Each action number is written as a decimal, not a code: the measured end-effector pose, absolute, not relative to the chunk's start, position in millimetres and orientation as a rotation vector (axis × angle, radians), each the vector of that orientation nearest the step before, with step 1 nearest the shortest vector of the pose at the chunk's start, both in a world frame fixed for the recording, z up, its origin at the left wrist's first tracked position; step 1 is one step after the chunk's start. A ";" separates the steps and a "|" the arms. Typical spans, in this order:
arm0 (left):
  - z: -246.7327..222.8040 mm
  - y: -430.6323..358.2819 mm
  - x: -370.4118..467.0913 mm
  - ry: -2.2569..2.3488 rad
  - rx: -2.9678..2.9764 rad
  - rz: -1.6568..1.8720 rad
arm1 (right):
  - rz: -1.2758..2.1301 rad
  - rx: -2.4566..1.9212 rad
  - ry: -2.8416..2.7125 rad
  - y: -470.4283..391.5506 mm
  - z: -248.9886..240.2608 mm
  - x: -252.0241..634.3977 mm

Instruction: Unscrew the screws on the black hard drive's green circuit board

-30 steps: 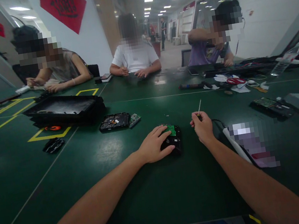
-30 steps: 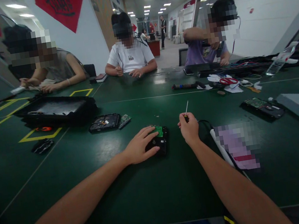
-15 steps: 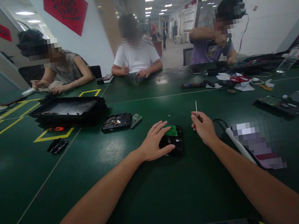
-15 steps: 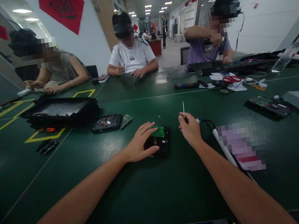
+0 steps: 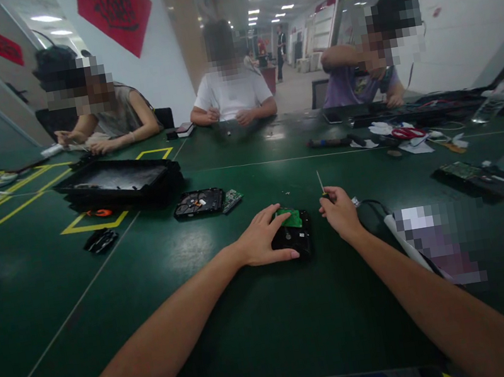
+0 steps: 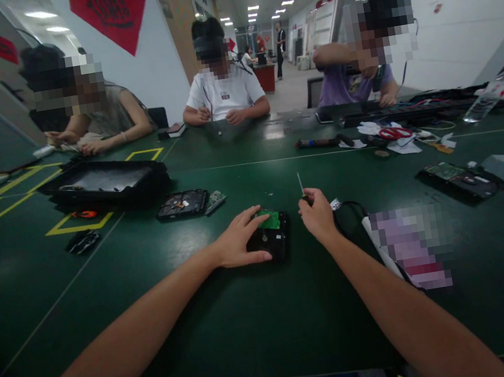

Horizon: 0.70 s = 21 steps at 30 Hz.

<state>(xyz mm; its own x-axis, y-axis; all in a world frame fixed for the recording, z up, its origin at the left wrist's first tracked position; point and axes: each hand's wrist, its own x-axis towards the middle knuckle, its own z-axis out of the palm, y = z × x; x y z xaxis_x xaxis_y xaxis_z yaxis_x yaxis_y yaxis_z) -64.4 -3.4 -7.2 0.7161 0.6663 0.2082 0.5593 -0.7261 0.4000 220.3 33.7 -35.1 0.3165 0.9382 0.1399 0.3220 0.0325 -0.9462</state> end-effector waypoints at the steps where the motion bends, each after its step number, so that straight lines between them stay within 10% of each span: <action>1: -7.3 -3.3 -64.8 0.960 2.616 0.486 | 0.739 -1.517 -1.196 36.8 -35.1 220.7; 21: -3.7 -5.6 -65.9 0.970 2.577 0.525 | 0.468 -1.512 -1.191 90.0 -25.5 200.0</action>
<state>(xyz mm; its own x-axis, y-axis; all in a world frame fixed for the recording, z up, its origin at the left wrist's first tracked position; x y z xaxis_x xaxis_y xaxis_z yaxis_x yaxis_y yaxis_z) -65.9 -5.6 -3.7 0.6992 0.6804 0.2197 0.5559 -0.7106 0.4313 200.0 90.0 -25.5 0.4166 0.8585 0.2991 0.4250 0.1069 -0.8989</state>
